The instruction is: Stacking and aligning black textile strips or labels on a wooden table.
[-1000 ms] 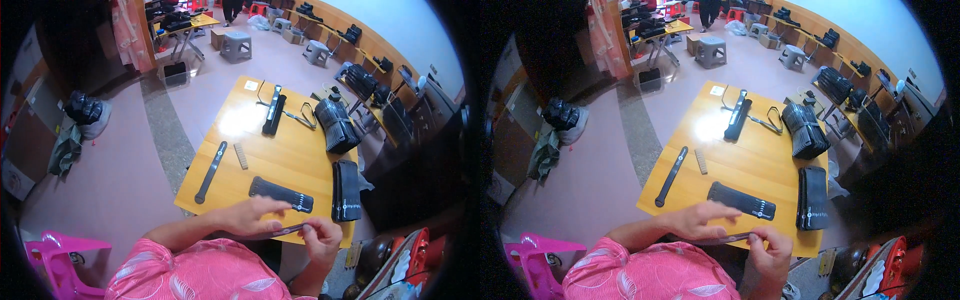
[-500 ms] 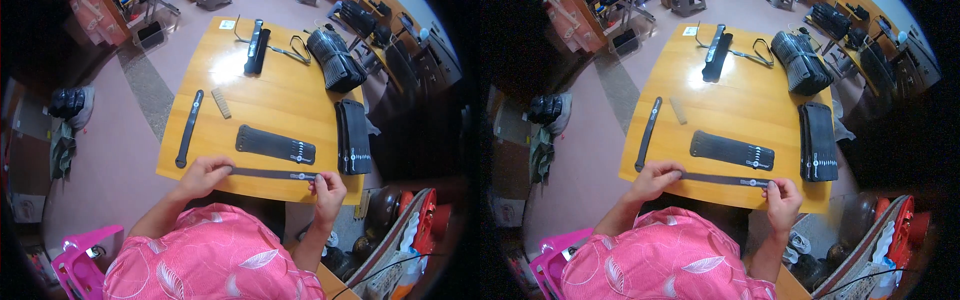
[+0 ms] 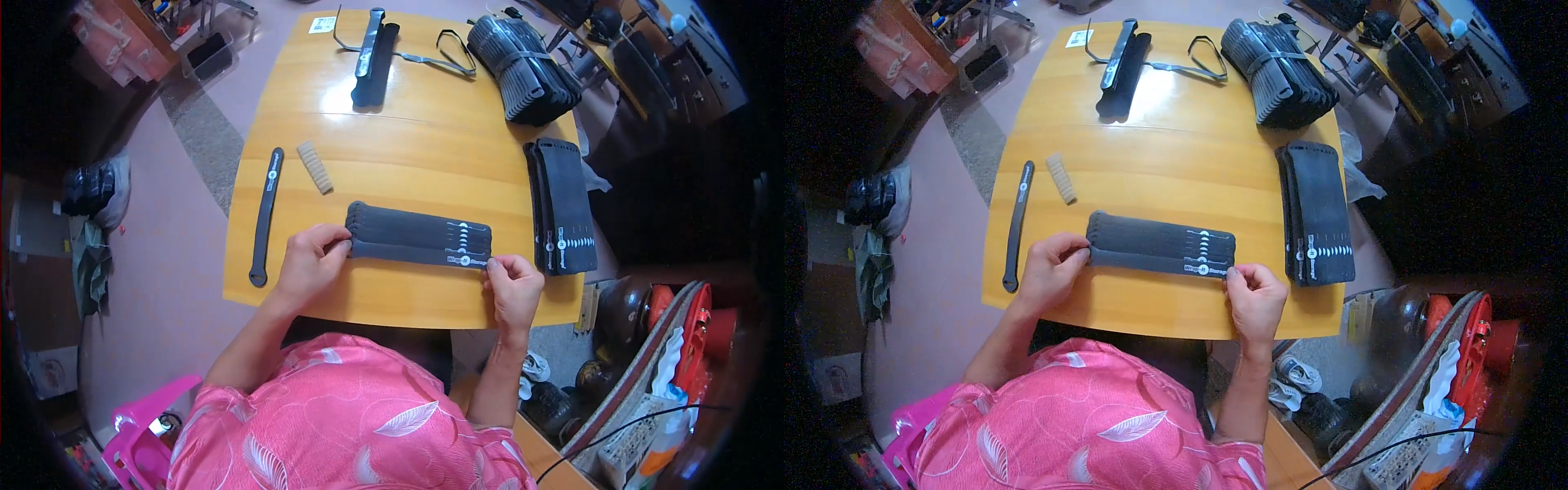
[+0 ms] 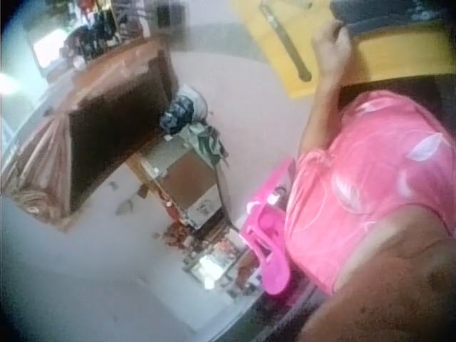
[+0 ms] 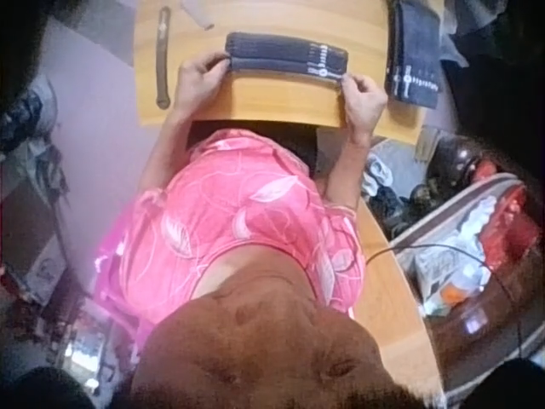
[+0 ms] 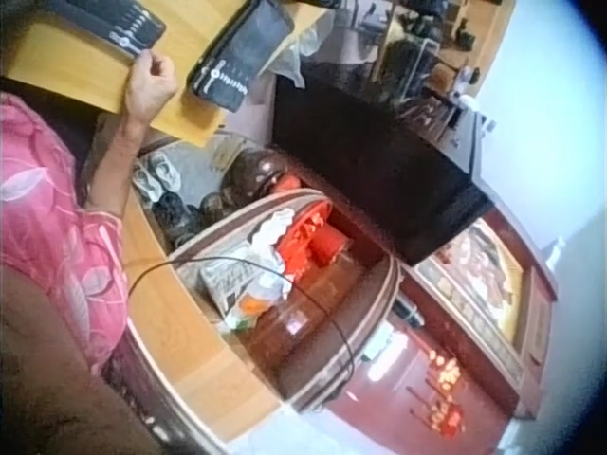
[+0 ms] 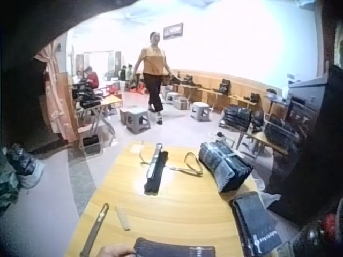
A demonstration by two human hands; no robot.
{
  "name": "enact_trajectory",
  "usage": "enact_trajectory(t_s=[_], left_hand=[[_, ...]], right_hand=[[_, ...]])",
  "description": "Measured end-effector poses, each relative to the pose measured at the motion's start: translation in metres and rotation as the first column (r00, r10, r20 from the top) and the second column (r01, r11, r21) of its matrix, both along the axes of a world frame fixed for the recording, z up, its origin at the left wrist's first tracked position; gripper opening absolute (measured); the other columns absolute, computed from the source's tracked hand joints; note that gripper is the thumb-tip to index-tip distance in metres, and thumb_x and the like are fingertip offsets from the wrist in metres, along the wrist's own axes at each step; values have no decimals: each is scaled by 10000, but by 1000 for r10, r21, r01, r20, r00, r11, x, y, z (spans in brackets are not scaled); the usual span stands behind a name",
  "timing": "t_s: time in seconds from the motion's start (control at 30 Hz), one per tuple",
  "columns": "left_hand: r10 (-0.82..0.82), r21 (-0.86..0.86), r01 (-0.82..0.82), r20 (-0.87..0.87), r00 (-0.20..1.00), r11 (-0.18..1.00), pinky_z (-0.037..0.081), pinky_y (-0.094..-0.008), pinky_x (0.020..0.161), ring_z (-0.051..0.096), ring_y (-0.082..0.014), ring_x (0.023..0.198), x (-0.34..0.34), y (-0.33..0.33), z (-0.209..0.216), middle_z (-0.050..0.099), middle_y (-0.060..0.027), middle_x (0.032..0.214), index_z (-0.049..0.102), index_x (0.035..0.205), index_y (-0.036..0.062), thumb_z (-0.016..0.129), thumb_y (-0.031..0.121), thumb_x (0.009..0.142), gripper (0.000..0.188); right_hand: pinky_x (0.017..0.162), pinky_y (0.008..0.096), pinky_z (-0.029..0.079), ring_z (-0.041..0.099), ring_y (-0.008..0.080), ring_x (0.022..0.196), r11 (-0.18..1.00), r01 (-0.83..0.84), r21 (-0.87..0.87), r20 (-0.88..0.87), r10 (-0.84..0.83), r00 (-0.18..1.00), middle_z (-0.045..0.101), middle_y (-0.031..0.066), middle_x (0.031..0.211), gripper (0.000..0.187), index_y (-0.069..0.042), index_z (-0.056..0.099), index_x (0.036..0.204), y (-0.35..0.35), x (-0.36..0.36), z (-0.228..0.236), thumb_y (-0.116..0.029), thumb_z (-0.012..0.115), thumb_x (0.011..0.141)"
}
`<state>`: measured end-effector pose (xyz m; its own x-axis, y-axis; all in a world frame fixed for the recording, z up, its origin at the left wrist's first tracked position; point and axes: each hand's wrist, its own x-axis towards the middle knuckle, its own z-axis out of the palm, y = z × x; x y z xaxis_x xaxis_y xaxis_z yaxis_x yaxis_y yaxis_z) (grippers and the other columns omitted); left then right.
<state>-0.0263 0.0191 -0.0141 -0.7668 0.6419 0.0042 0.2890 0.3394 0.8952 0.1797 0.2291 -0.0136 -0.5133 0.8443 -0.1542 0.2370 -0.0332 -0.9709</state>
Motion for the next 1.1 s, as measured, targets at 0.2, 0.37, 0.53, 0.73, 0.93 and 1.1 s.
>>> enact_trajectory(t_s=[0.2,0.37,0.53,0.73,0.93,1.1], left_hand=[[2,-63,-11,-143,990,998,496,-339,606,639,-274,664,0,6,6,642,-169,752,663,841,-10,660,40,766,90],[40,-55,-45,-100,994,997,495,-335,590,633,-264,640,0,5,2,637,-164,736,660,830,-10,673,40,755,92],[19,-83,-30,-133,991,996,490,-269,594,609,-143,640,-1,3,1,635,-102,724,650,851,-27,675,27,779,94],[35,-47,-44,-180,983,998,462,-268,558,590,-148,613,0,4,0,613,-98,696,644,819,-10,678,26,768,71],[35,-29,-41,-175,984,999,449,-271,531,577,-150,585,1,5,2,608,-96,684,640,807,-9,683,31,759,76],[41,-35,-48,-189,981,998,452,-276,530,579,-154,578,2,5,3,609,-101,683,636,804,-11,680,26,755,75]], right_hand=[[462,193,391,507,50,507,995,8,97,162,-24,986,594,1,610,91,17,630,739,2,-4,-3,-26,629,818],[476,191,367,477,25,536,973,30,231,234,-85,969,575,-22,612,109,21,628,720,-2,-9,-4,-46,649,803],[517,238,436,532,55,547,955,36,295,284,-123,951,602,33,579,101,27,635,728,-5,-15,0,-61,667,766],[500,240,421,499,54,522,926,9,377,292,-128,948,557,18,545,99,22,614,704,-5,-16,0,-46,663,757],[490,234,410,483,50,516,923,16,384,299,-141,944,543,11,550,85,19,605,707,-7,-17,0,-29,656,755],[490,232,408,483,53,518,926,8,377,310,-135,941,548,13,562,79,21,601,714,-9,-18,3,-25,652,755]])
